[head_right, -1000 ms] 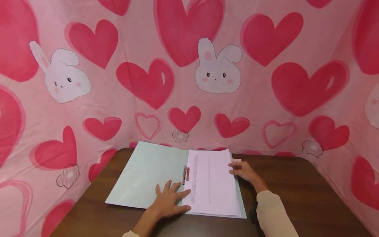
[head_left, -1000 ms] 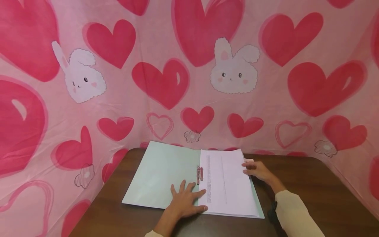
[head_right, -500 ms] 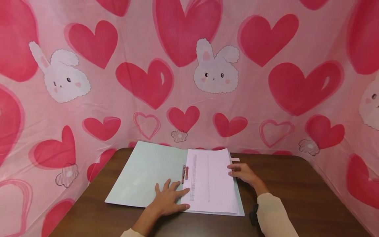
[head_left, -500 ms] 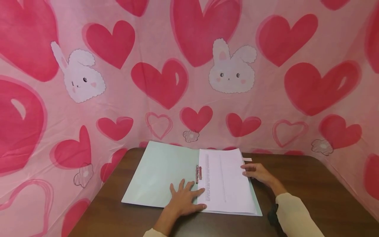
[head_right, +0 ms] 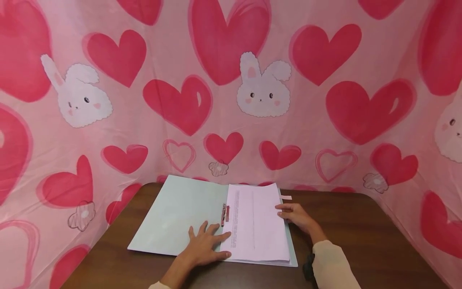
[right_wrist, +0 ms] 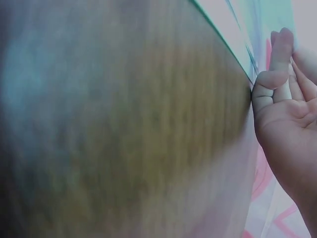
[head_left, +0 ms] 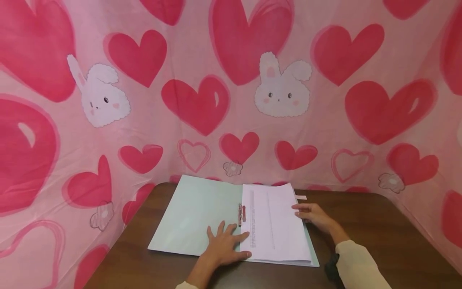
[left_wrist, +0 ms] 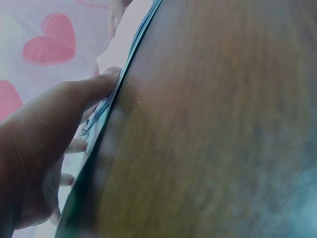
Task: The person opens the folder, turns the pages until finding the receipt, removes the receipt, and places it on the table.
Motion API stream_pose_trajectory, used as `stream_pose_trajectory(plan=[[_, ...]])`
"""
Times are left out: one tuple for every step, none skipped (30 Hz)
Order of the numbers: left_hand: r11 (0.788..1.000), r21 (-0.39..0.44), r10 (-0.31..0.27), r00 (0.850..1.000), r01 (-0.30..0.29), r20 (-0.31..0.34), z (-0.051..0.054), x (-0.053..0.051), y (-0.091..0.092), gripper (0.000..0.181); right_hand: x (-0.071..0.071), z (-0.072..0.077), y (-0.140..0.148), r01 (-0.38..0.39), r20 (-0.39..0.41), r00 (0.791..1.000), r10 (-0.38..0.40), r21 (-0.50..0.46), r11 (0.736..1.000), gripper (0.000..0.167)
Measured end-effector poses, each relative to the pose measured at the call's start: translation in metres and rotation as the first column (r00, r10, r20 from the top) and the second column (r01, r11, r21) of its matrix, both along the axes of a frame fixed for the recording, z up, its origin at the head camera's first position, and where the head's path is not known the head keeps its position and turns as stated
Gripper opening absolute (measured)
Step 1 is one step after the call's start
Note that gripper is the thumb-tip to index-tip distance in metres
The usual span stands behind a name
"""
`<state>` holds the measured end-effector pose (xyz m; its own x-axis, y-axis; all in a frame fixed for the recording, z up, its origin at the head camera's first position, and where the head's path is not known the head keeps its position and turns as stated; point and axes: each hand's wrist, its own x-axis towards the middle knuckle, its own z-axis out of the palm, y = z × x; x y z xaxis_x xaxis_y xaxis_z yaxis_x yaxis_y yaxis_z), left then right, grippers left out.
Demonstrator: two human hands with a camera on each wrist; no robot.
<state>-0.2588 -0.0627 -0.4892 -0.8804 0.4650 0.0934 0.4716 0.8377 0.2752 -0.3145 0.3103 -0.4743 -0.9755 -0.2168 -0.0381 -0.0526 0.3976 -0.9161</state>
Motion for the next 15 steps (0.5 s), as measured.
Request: stream_pose_trajectory(plan=[[1.000,-0.001,-0.001,1.000,0.001,0.002,0.000,0.000,0.000,0.063,0.000,-0.001,0.000,-0.002,0.004,1.000,0.002,-0.013,1.000,0.055],[1.000,-0.001,-0.002,1.000,0.002,0.006,-0.001,0.001,0.000,0.063,0.000,-0.003,0.001,-0.003,0.010,1.000,0.003,-0.036,0.999,0.055],[1.000,-0.001,-0.004,1.000,0.004,0.012,-0.001,0.001,0.000,0.063,0.000,-0.003,0.001,-0.001,0.015,1.000,0.002,-0.057,0.998,0.055],[1.000,0.000,-0.006,1.000,0.006,0.017,-0.001,0.001,-0.001,0.063,0.000,-0.004,0.000,0.002,0.018,1.000,0.000,-0.084,0.996,0.055],[1.000,0.000,-0.007,1.000,0.007,0.019,-0.001,0.001,-0.001,0.063,-0.001,-0.003,0.000,0.002,0.017,1.000,0.000,-0.108,0.994,0.055],[1.000,0.000,-0.006,1.000,0.006,0.019,-0.001,0.001,-0.002,0.063,-0.002,-0.003,-0.001,0.000,0.013,1.000,0.002,-0.136,0.991,0.055],[1.000,0.000,-0.006,1.000,0.006,0.017,-0.001,0.000,-0.003,0.063,-0.003,-0.001,-0.002,-0.002,0.005,1.000,0.003,-0.164,0.986,0.055],[1.000,0.002,-0.006,1.000,0.006,0.011,-0.001,0.000,-0.003,0.062,-0.004,0.000,-0.003,-0.001,-0.002,1.000,0.001,-0.197,0.980,0.055],[1.000,0.003,-0.006,1.000,0.006,0.006,0.000,-0.001,-0.003,0.062,-0.005,0.003,-0.005,-0.003,-0.011,1.000,0.001,-0.226,0.974,0.054],[1.000,0.006,-0.006,1.000,0.006,0.003,0.000,-0.002,-0.004,0.062,-0.007,0.005,-0.006,-0.013,-0.019,1.000,0.008,-0.254,0.967,0.054],[1.000,0.008,-0.008,1.000,0.008,0.001,0.000,-0.002,-0.004,0.062,-0.008,0.008,-0.006,-0.024,-0.026,1.000,0.018,-0.275,0.961,0.053],[1.000,0.012,-0.010,1.000,0.010,0.001,0.001,-0.002,-0.004,0.062,-0.008,0.011,-0.007,-0.038,-0.032,0.999,0.030,-0.295,0.955,0.052],[1.000,0.015,-0.013,1.000,0.013,0.002,0.000,-0.002,-0.004,0.062,-0.009,0.013,-0.008,-0.047,-0.037,0.999,0.038,-0.306,0.951,0.052],[1.000,0.017,-0.015,1.000,0.015,0.002,0.000,-0.001,-0.003,0.062,-0.009,0.016,-0.008,-0.055,-0.037,0.998,0.046,-0.312,0.949,0.052],[1.000,0.020,-0.017,1.000,0.017,0.005,0.000,-0.001,-0.004,0.062,-0.009,0.019,-0.010,-0.068,-0.042,0.997,0.058,-0.318,0.946,0.052]])
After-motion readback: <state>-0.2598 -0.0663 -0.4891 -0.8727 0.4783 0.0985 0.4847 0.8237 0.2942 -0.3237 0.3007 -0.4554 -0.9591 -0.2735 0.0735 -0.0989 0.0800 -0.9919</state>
